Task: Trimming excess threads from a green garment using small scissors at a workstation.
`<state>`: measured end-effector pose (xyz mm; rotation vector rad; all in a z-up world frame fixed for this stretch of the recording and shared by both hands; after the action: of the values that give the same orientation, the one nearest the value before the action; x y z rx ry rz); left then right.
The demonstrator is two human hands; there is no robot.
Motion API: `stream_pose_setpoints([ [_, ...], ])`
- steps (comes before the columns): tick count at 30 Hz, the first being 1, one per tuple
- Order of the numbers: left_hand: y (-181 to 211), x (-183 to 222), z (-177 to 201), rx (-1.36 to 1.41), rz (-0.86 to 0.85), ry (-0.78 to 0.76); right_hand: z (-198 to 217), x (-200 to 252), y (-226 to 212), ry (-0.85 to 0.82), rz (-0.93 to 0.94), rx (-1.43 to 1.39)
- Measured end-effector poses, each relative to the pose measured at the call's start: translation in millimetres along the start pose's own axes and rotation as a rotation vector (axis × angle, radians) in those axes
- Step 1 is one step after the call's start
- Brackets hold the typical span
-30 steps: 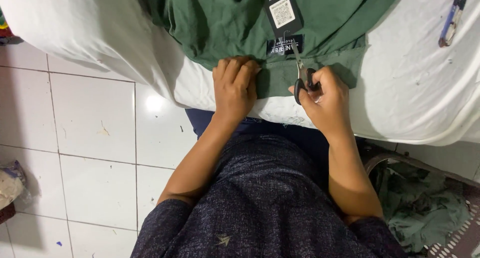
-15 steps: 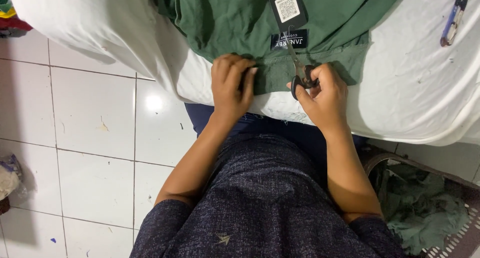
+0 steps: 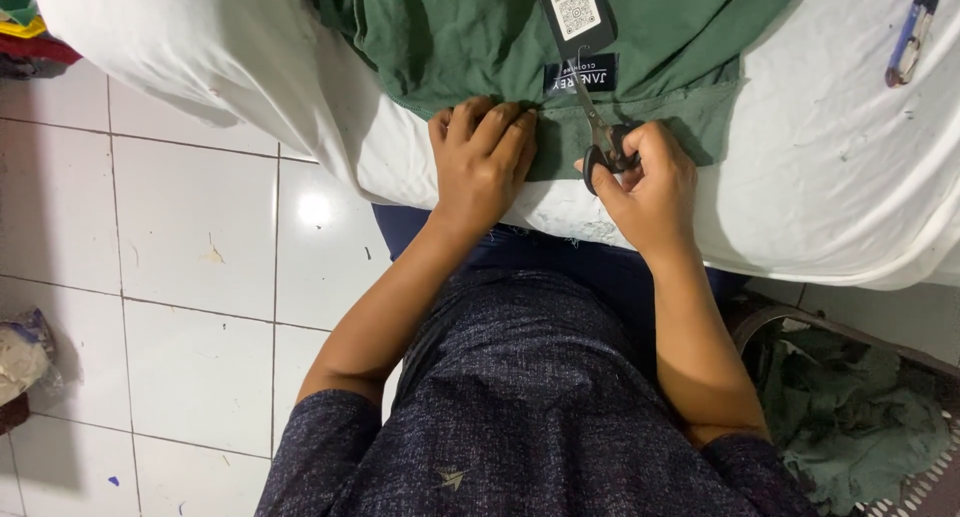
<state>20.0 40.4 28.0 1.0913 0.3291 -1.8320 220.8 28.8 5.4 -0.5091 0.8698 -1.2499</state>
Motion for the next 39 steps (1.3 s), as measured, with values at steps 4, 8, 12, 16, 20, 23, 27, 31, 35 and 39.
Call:
stream_pose_setpoints([
  [4,-1.8,1.5,-1.8,0.008,0.018,0.023,0.5,0.4,1.4,0.004,-0.009,-0.011],
  [8,-13.5,7.7,-2.9,0.124,0.112,0.093,0.4,0.8,4.1,0.000,-0.013,-0.009],
  [12,-17.4,9.0,2.6,0.225,0.183,0.124,1.0,-0.5,0.9,-0.012,-0.025,-0.017],
  [16,-20.7,14.3,3.3,0.292,0.216,0.127,0.0,0.8,3.1,-0.011,-0.031,-0.019],
  [20,-29.7,22.3,4.5,0.498,0.283,0.178,0.2,0.0,-1.7,0.009,-0.036,-0.066],
  [23,-38.6,25.7,7.5,0.660,0.353,0.225,-4.4,2.3,-2.8,0.034,-0.067,-0.144],
  [27,-58.2,39.7,4.8,0.889,0.570,0.343,-1.7,8.6,14.1,0.034,-0.166,-0.293],
  [31,-66.7,53.1,6.7,1.099,0.755,0.478,1.5,10.7,18.4,0.093,-0.205,-0.406],
  [35,-54.5,55.2,21.3,0.846,0.702,0.302,10.1,4.4,-13.8,0.173,0.094,-0.270],
  [39,-32.8,41.0,28.3,0.425,0.519,-0.032,-22.4,-1.4,-61.8,-0.066,0.461,-0.047],
])
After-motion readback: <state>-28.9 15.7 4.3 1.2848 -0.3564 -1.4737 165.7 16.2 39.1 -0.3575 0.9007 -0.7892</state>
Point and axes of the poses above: each hand's wrist, its own x-axis away from the middle knuckle, its own z-axis out of the back of the hand, y = z × x, the point moved 5 cm from there along -x, towards the middle knuckle
